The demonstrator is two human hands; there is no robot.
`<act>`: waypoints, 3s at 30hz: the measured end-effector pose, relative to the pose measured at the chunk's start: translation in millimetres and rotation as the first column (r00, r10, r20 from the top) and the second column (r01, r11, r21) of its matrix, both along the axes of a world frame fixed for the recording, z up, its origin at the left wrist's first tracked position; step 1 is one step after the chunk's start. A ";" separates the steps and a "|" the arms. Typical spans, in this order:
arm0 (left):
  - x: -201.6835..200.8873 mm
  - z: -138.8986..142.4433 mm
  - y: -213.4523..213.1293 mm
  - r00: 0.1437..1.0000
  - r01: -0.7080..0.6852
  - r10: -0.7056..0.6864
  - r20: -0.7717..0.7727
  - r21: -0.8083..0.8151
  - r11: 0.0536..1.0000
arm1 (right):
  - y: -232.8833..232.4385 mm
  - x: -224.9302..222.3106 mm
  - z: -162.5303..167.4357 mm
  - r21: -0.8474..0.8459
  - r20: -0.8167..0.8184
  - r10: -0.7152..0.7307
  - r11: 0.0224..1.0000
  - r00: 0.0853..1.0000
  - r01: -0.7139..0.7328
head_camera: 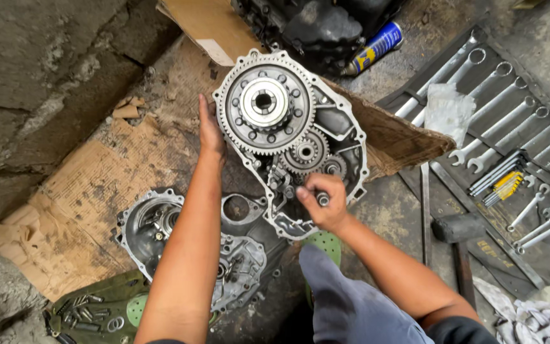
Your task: The person assembles a motorcycle engine by placing gears and shafts into the crankcase halves, then joining the halves together. The person handles gears, shafts, and crankcase halves, and joins them by hand.
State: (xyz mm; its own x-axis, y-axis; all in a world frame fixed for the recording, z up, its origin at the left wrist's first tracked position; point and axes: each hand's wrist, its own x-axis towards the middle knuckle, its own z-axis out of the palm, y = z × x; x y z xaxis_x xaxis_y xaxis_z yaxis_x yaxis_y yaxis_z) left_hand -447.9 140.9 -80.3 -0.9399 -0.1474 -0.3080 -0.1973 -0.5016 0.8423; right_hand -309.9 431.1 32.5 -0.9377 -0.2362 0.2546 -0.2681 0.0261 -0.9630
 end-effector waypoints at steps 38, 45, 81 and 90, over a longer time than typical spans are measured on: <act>188.1 0.9 119.2 0.871 -0.287 0.465 0.156 -0.606 0.741 | -8.4 20.3 47.0 -0.075 0.103 -0.023 0.997 0.994 0.031; 188.9 3.1 119.5 0.879 -0.254 0.466 0.103 -0.726 0.639 | 12.8 -10.1 32.0 0.040 0.036 0.337 0.940 0.941 -0.339; 425.2 299.5 -183.9 0.958 -0.160 0.288 0.017 -0.799 0.580 | 6.5 7.4 206.4 0.754 -0.347 0.502 0.652 0.792 -0.083; 447.4 408.9 -140.5 0.936 -0.345 0.042 -0.350 -0.881 0.324 | -158.3 149.0 198.4 0.865 -0.090 0.782 0.369 0.617 -0.341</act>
